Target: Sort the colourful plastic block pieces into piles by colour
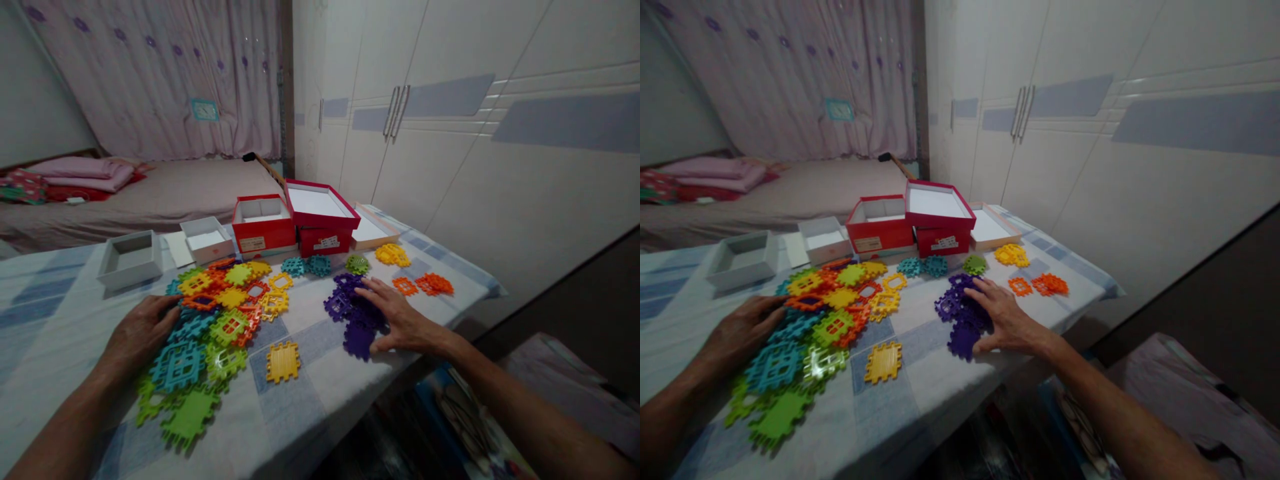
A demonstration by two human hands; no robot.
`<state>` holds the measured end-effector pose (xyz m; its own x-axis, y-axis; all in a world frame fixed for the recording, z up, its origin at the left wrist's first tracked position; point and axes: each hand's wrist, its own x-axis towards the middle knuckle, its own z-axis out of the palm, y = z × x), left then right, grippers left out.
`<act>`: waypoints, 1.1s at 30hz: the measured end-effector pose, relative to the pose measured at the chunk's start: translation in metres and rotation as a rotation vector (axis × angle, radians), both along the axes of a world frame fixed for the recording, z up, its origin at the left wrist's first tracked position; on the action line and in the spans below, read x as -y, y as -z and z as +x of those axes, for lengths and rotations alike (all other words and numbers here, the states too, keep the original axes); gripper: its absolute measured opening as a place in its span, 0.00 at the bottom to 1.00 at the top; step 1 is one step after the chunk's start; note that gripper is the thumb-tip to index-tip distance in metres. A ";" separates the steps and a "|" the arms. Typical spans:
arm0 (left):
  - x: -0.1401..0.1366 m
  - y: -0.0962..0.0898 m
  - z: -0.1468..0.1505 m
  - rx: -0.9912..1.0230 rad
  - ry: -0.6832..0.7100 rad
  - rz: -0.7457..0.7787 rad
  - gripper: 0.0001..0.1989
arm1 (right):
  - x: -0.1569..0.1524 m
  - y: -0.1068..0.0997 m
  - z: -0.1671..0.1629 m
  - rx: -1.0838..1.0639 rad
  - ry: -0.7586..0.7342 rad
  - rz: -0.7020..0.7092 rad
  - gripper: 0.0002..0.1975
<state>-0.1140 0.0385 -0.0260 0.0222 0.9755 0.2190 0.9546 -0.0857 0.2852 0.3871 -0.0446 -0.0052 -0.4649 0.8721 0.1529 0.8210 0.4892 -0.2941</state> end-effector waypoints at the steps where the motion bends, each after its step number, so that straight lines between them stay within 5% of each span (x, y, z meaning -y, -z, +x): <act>1: 0.000 0.000 0.000 0.002 0.002 0.006 0.29 | -0.002 0.003 -0.005 -0.003 -0.001 0.009 0.53; 11: -0.001 -0.001 0.001 -0.010 -0.004 -0.025 0.31 | -0.027 0.009 -0.023 -0.120 0.139 0.115 0.34; 16: -0.001 -0.003 0.002 -0.001 0.000 -0.024 0.31 | -0.073 -0.001 -0.003 -0.182 0.175 0.222 0.20; 21: 0.003 -0.007 0.006 0.015 -0.013 -0.033 0.31 | -0.122 -0.002 0.017 0.019 0.037 0.161 0.27; 26: 0.002 -0.006 0.005 -0.003 -0.017 -0.034 0.30 | -0.138 -0.004 0.025 0.133 -0.092 0.087 0.26; 33: 0.000 -0.002 0.002 0.001 0.000 -0.015 0.29 | -0.145 0.007 0.021 0.063 -0.022 0.125 0.20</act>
